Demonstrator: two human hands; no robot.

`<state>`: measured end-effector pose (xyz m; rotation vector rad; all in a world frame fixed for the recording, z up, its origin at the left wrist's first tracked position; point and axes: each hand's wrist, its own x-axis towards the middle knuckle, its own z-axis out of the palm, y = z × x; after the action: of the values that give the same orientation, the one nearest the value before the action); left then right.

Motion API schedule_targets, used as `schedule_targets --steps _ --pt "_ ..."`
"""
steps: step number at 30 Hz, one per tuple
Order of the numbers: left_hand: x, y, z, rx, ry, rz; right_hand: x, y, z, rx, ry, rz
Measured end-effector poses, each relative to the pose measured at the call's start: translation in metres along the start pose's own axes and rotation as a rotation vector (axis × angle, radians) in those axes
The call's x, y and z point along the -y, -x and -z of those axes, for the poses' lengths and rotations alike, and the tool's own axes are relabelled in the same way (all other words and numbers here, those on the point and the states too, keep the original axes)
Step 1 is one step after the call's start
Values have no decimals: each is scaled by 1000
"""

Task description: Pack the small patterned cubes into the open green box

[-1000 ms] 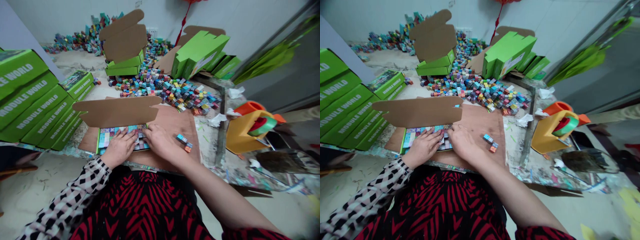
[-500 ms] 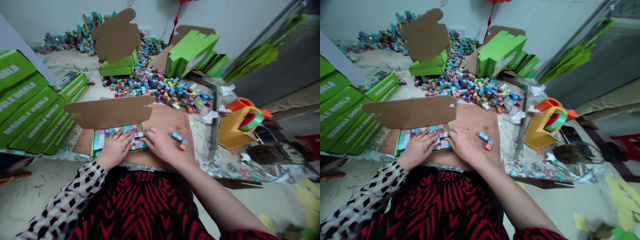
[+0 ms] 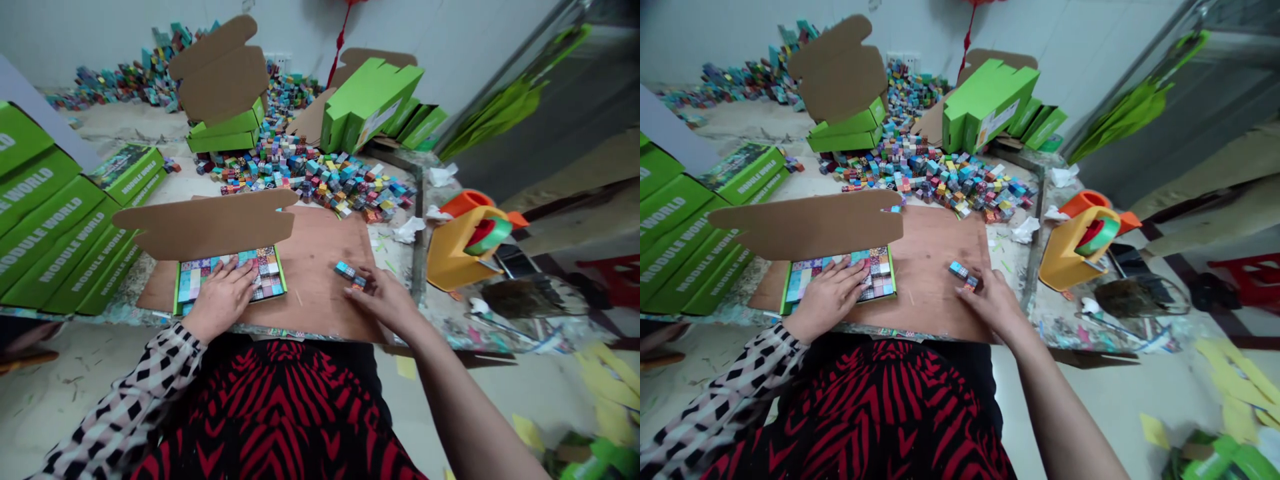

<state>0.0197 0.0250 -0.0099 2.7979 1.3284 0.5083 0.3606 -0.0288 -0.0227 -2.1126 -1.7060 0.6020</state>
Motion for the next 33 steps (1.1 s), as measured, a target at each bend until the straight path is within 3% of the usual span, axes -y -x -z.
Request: schedule_targets --steps 4,12,20,24,33 --pt "0 0 0 4 -24 -2 4 4 -6 -37 7 -26" --pt "0 0 2 2 -39 -11 -2 -14 12 -6 121 -78" --pt "0 0 1 10 -26 2 -1 -51 10 98 45 112" --pt "0 1 1 7 -13 9 -3 -52 13 188 11 163" --pt "0 0 0 -16 -22 -6 6 -41 10 192 52 201"
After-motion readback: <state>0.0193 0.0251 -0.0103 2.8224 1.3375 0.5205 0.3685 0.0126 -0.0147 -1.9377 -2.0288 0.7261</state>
